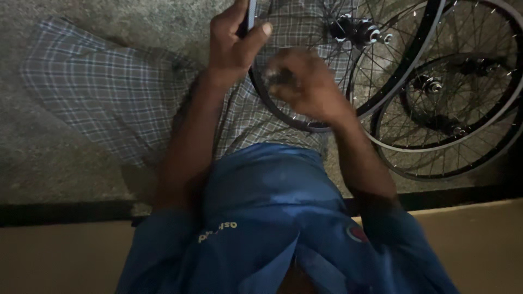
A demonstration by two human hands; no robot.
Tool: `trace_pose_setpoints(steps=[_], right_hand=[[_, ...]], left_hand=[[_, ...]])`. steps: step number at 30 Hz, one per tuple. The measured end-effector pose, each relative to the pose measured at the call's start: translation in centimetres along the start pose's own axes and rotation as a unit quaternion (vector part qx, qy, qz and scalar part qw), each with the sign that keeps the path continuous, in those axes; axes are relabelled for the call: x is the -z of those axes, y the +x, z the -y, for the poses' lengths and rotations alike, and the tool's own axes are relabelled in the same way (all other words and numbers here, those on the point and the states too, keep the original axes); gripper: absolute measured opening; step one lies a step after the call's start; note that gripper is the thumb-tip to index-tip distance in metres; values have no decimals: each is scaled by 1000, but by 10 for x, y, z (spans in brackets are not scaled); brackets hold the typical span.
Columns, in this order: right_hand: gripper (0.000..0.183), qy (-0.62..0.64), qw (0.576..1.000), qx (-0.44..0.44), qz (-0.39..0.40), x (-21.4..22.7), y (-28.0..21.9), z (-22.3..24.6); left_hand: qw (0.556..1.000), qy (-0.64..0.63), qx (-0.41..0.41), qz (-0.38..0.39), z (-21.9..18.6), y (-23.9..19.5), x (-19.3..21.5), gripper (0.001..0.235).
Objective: The person sits on the floor and uses a small metal tool to adjust the spokes of a bicycle wheel. They systematically move around the rim, tightening or loosening individual spokes to true the wheel. A second bicycle wheel is visible nearby.
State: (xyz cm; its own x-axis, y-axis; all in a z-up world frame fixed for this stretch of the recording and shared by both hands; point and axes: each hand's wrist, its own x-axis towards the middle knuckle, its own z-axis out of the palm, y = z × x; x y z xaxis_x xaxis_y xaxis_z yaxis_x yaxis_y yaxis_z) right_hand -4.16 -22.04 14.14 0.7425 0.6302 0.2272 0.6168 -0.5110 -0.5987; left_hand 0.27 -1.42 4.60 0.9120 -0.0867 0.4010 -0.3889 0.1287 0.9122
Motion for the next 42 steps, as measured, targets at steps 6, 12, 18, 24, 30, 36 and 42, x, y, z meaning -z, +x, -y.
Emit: trace_pose_setpoints(steps=[6, 12, 18, 24, 30, 36, 42], right_hand=[[25, -158, 983, -89, -37, -18, 0, 2], [29, -38, 998, -46, 14, 2, -7, -3], [21, 23, 996, -68, -44, 9, -5, 1], [27, -107, 992, -69, -26, -2, 8, 15], [19, 1, 999, -29, -34, 8, 7, 6], [29, -165, 985, -29, -31, -22, 19, 7], [19, 62, 997, -40, 8, 0, 11, 3]], left_hand=[[1000, 1, -22, 9, -11, 8, -15, 26], [999, 45, -24, 3, -20, 13, -15, 26], [998, 19, -54, 24, -7, 11, -17, 38], [998, 30, -50, 15, 1, 13, -17, 45], [999, 40, -20, 7, 2, 3, -11, 37], [1000, 6, 2, -7, 13, 0, -3, 45], [1000, 4, 26, 3, 25, -10, -1, 49]])
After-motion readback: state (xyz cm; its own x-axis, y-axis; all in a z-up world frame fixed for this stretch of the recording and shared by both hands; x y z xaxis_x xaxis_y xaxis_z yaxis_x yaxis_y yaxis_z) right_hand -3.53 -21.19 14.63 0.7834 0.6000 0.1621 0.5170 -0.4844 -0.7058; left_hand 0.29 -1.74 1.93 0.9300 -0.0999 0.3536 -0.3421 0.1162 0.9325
